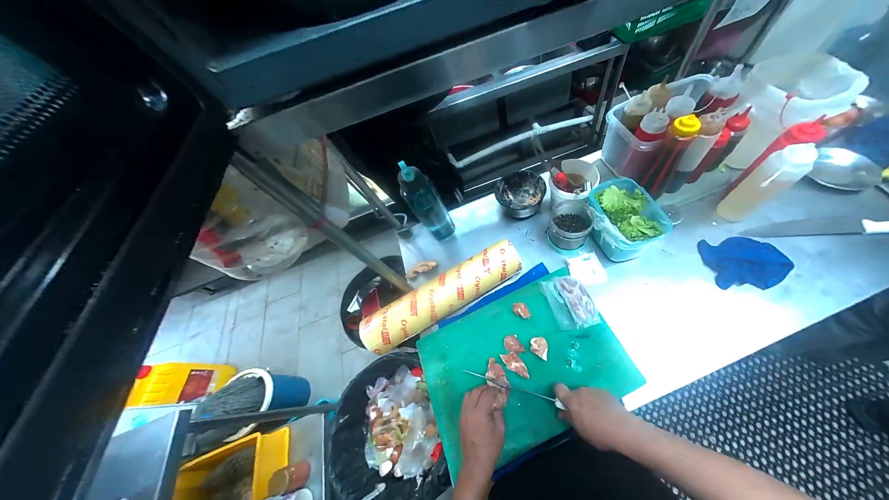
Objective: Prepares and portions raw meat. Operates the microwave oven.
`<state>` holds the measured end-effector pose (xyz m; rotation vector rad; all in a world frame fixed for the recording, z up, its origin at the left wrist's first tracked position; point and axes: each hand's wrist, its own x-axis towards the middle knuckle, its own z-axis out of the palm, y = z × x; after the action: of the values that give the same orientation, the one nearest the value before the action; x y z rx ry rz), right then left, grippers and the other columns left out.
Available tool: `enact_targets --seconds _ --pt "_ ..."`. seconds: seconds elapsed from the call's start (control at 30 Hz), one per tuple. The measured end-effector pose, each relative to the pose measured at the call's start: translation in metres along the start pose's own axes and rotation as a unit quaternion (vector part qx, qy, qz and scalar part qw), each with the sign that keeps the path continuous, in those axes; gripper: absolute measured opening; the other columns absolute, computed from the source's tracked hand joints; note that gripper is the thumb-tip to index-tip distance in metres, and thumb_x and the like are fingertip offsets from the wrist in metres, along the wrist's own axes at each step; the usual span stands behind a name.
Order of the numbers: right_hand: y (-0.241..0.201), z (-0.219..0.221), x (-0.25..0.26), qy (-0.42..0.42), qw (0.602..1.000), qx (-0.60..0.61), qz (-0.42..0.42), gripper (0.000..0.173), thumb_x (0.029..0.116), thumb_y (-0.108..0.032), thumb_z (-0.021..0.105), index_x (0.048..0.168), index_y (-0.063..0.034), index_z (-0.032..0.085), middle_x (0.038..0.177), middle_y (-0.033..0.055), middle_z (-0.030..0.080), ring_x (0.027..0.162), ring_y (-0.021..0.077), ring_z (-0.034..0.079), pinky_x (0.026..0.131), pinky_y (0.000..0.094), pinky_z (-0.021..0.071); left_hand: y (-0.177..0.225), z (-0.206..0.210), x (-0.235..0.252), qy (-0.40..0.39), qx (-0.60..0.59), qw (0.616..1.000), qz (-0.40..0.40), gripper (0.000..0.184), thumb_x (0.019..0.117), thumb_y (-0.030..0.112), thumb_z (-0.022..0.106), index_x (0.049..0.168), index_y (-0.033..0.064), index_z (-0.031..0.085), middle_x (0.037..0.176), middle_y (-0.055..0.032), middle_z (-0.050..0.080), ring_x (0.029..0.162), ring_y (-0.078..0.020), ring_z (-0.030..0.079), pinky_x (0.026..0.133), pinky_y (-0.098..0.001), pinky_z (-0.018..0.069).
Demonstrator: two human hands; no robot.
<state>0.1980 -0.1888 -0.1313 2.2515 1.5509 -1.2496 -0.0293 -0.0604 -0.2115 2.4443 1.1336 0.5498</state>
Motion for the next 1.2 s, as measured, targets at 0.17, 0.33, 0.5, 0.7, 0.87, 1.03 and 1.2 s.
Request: enact_targets --seconds 0.17,0.33,0.5,0.7,0.87,1.03,1.2 --pt "0.037 -0.005 -0.029 -0.005 0.998 0.062 0.020 0.049 0.1027 -0.056 0.050 0.130 -0.0152 0.055 0.098 0.0185 0.070 0.093 0.0422 0.071 0.077 0.0651 0.0570 -0.009 -0.044 0.015 -0.088 -0.094 0.940 -0.315 0.029 0.0824 0.024 0.079 0.109 0.0146 0.071 0.095 -0.0040 0.074 0.086 -0.0200 0.073 0.079 -0.0511 0.0617" --pt "0.031 0.002 -0.033 0.042 0.989 0.142 0.024 0.052 0.1003 -0.062 0.050 0.128 -0.0179 0.056 0.089 0.0145 0.070 0.085 0.0374 0.072 0.074 0.0619 0.0584 -0.006 -0.061 0.029 -0.072 -0.456 0.762 -0.454 0.042 0.0879 0.013 0.079 0.123 -0.0005 0.060 0.102 -0.0216 0.073 0.085 -0.0341 0.074 0.070 -0.0502 0.0649" --pt "0.014 -0.011 -0.045 0.024 0.990 0.141 -0.012 0.053 0.1005 -0.062 0.051 0.130 -0.0183 0.056 0.088 0.0134 0.070 0.084 0.0357 0.072 0.074 0.0604 0.0585 -0.002 -0.027 0.023 -0.018 -0.423 0.818 -0.389 0.033 0.0902 0.015 0.078 0.116 0.0009 0.064 0.100 -0.0144 0.072 0.088 -0.0250 0.074 0.079 -0.0451 0.0651" --pt "0.014 -0.003 -0.040 -0.004 0.996 0.086 -0.015 0.048 0.1012 -0.056 0.053 0.128 -0.0163 0.056 0.091 0.0160 0.070 0.087 0.0393 0.072 0.074 0.0629 0.0579 -0.001 -0.017 -0.004 0.020 -0.092 0.989 -0.111 0.019 0.0920 0.022 0.072 0.109 0.0157 0.077 0.111 0.0021 0.074 0.105 -0.0100 0.069 0.093 -0.0346 0.0600" --pt "0.019 -0.002 -0.044 0.014 0.999 0.040 0.006 0.046 0.1009 -0.056 0.052 0.126 -0.0188 0.057 0.090 0.0150 0.071 0.086 0.0394 0.072 0.071 0.0632 0.0585 -0.018 -0.009 -0.012 0.009 0.037 0.997 0.060 0.021 0.0962 0.023 0.064 0.114 0.0233 0.075 0.120 0.0010 0.070 0.118 -0.0187 0.064 0.097 -0.0374 0.0573" --pt "0.008 -0.012 -0.049 0.035 0.999 -0.002 -0.011 0.044 0.1024 -0.056 0.049 0.126 -0.0198 0.056 0.088 0.0138 0.071 0.084 0.0385 0.073 0.070 0.0619 0.0588 -0.012 -0.006 -0.011 -0.011 0.064 0.997 0.049 0.023 0.0951 0.019 0.063 0.114 0.0240 0.075 0.122 0.0020 0.070 0.119 -0.0196 0.063 0.095 -0.0370 0.0582" --pt "0.001 -0.011 -0.048 0.047 0.997 -0.053 0.002 0.037 0.1036 -0.050 0.050 0.123 -0.0192 0.056 0.088 0.0138 0.071 0.083 0.0392 0.073 0.068 0.0611 0.0590 -0.006 -0.005 -0.003 -0.037 0.094 0.993 0.054 0.026 0.0945 0.016 0.061 0.115 0.0252 0.075 0.122 0.0051 0.069 0.119 -0.0191 0.061 0.095 -0.0356 0.0567"
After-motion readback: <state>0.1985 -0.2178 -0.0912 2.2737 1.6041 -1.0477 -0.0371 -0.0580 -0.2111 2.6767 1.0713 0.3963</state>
